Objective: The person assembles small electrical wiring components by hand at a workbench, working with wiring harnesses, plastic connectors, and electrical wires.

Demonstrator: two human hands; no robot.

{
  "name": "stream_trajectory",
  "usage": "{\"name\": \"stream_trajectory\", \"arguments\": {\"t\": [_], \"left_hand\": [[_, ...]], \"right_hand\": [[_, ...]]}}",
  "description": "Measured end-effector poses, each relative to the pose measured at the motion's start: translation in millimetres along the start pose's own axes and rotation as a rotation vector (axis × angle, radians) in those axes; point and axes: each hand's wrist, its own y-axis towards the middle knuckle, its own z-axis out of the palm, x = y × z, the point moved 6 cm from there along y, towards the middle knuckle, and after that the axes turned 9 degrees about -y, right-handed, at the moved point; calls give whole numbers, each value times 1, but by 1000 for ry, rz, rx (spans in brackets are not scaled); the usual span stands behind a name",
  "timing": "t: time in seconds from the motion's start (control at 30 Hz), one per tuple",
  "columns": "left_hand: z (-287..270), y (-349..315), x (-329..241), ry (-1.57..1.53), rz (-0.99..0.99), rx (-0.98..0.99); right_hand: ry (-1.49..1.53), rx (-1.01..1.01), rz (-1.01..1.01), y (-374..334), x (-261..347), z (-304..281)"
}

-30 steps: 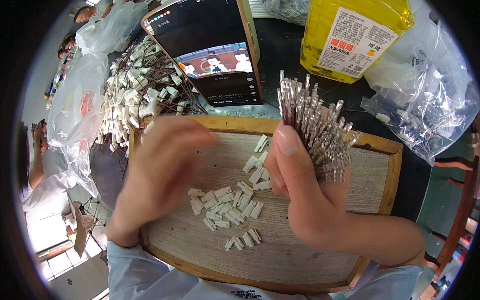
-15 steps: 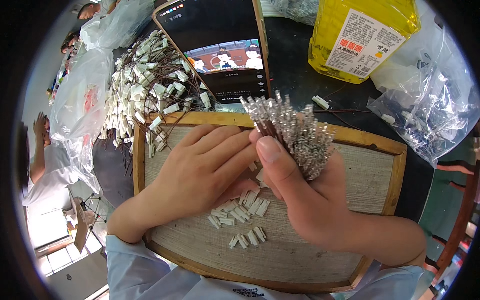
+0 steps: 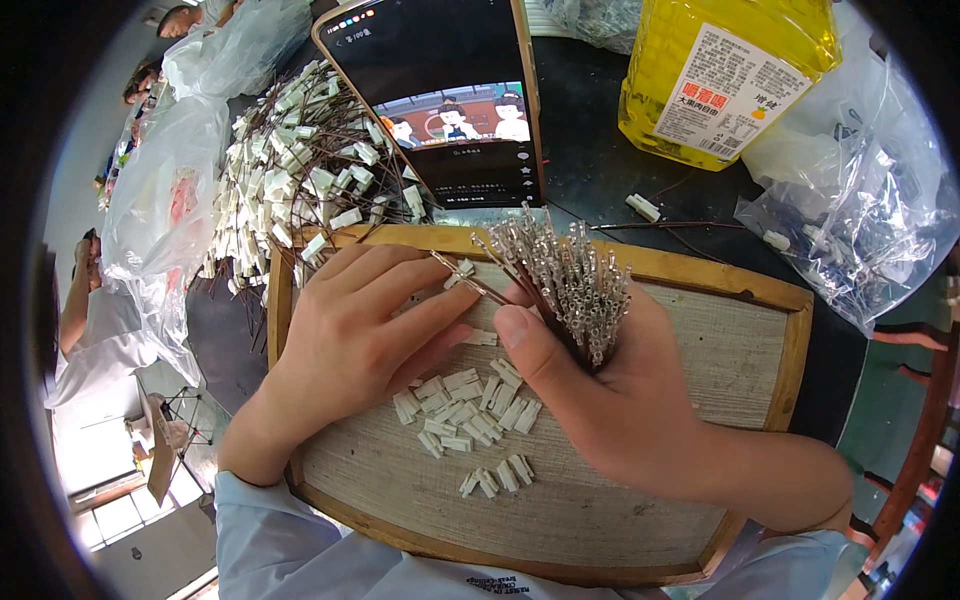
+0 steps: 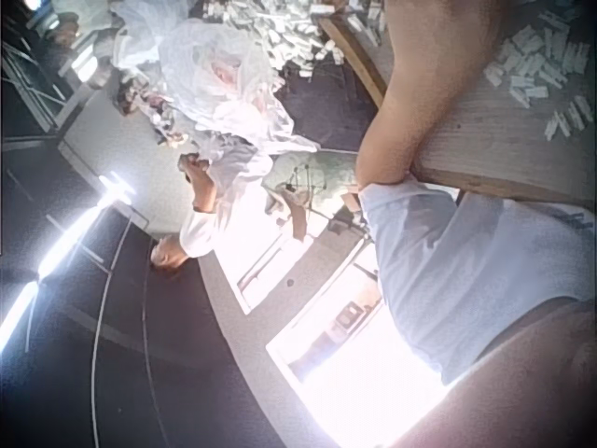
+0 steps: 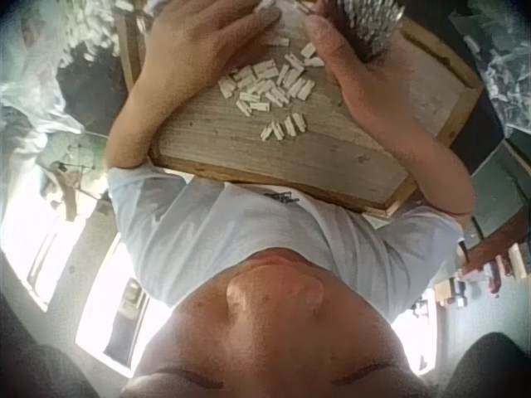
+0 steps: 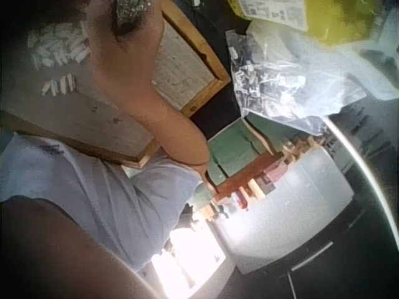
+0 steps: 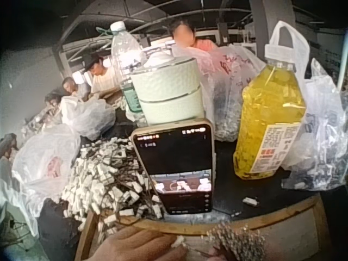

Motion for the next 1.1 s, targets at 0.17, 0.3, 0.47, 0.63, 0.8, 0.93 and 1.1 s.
{"name": "stream_trajectory", "arguments": {"t": [0.17,0.3,0.47,0.63,0.8,0.93,1.1], "left_hand": [[3,-4,7,-17,-10,41],[-13,-5,15,-435,-71,-98],[-8,-14,29,-1148,-362,-290],[-4,-11,28,-1232,-310,-219],[-4,-7,23,-1210,-220,-125],[-5,-4,16,-1170,-206,-103],[-20,-9,14,-1037,-219,-99]], "right_hand": [[-57,23,-23,2,4,1],[-31,5,-24,2,4,1],[-29,18,-57,1,7,3],[-50,20,-30,0,9,0],[-93,75,-119,1,9,1],[-92,114,-59,-4,10,4],[-29,181,-70,-1,9,9]]}}
